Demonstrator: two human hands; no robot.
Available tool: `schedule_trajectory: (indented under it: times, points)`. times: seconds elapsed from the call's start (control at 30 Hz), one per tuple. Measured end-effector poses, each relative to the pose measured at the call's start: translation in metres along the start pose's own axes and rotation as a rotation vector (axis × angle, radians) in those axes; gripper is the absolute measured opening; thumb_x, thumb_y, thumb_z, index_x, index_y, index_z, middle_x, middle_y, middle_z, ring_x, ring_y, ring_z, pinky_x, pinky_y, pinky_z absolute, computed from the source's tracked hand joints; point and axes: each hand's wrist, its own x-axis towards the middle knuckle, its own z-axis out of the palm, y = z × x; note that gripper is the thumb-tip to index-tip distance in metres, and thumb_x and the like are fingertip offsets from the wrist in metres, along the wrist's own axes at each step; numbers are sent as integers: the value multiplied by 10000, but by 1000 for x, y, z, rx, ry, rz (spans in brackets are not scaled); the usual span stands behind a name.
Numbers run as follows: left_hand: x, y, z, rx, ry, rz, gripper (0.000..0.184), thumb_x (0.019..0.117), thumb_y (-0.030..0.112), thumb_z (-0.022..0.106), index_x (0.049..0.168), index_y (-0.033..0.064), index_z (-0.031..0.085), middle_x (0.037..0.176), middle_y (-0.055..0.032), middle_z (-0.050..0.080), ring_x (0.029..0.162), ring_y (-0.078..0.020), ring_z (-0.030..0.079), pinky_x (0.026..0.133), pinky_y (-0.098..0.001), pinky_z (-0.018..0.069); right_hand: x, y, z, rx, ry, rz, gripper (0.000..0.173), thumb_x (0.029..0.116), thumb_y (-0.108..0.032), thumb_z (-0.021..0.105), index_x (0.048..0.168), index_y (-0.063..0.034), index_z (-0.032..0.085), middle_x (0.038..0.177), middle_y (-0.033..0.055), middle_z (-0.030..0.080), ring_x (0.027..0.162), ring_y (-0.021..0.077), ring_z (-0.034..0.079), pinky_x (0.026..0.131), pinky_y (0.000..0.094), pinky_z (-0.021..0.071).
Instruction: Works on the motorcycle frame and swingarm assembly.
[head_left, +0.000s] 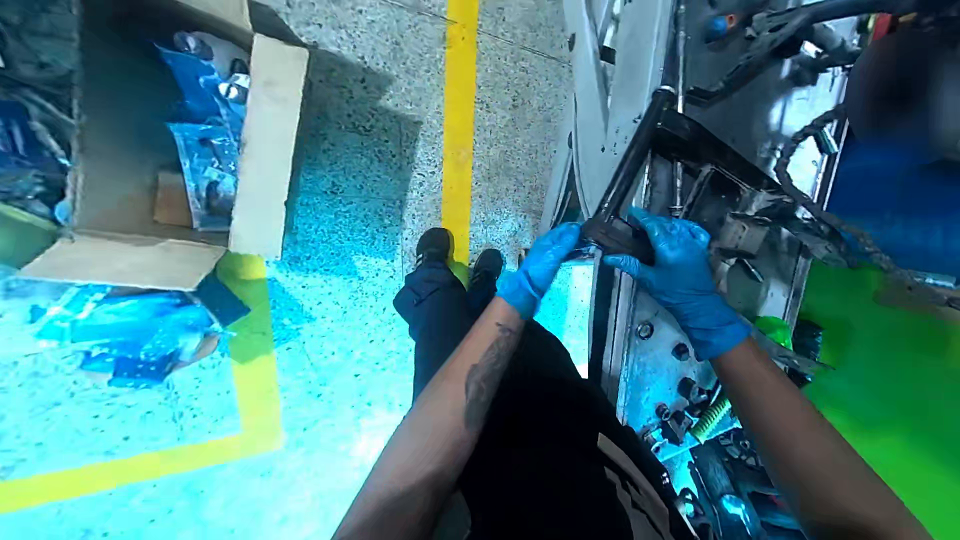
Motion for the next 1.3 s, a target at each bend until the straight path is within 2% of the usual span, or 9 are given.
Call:
schedule_trajectory:
  times: [0.1,0.2,0.27,0.37,0.57,0.8,0.93,1.1,1.3]
  points:
    - [-28,13,-37,157,100,-137,614,1100,471,261,1436,20,508,1340,-127,636,1188,-208,642,1021,-410,528,-41,14,-45,152,102,242,869,896,-618,662,1552,-96,432,1429,156,594,1299,345,562,1118,617,366]
    - [-79,24,-71,106,273,-228,681,1076,590,221,1379,75,548,1211,-49,686,1074,-174,677,957,-397,556,-121,26,-66,325,276,516,723,965,-446,669,1553,-122,399,1340,121,616,1163,229,623,994,475,518]
    - [-106,26,-84,107,349,-257,667,1073,591,230,1345,81,563,1158,-33,693,1015,-153,683,916,-362,570,-163,23,-49,381,264,691,630,959,-375,687,1487,-110,468,1219,131,652,1018,239,661,860,468,569]
    - [-119,29,-83,244,405,-327,595,1106,480,210,1342,59,558,1138,-65,693,994,-169,687,891,-369,575,-191,7,-6,447,115,919,527,926,-271,751,1370,-52,570,1130,144,690,984,294,675,869,517,559]
    - [-105,73,-36,607,333,-437,547,1130,411,267,1272,9,610,1035,-100,720,899,-161,694,837,-341,567,-166,-3,43,409,-96,1112,665,869,-455,773,1425,-149,573,1265,174,670,1155,388,635,974,623,482]
    - [-83,108,-14,831,47,-397,534,1124,358,257,1297,-21,590,1041,-86,735,908,-147,710,834,-317,577,-140,-14,51,407,-84,1137,605,875,-374,740,1417,-150,586,1287,202,641,1163,405,623,911,615,503]
    - [-93,130,29,855,-158,-505,476,1111,336,348,1249,-20,633,1015,-86,732,875,-154,705,807,-339,597,-148,-57,37,648,452,906,632,852,-337,779,1411,-115,586,1240,97,697,1071,245,692,911,496,584]
    - [-90,153,61,632,-549,-626,382,1057,304,491,1243,5,639,1027,-67,730,898,-156,703,834,-355,598,-135,-122,-19,961,543,613,703,855,-328,808,1435,-40,532,1143,80,713,949,203,673,825,451,565]
    - [-74,201,77,594,-464,-466,217,1000,136,559,1132,3,668,939,3,719,805,-69,669,755,-271,580,-76,-116,-34,1121,567,380,704,832,-194,815,1401,69,495,1088,153,709,870,190,653,789,386,541]
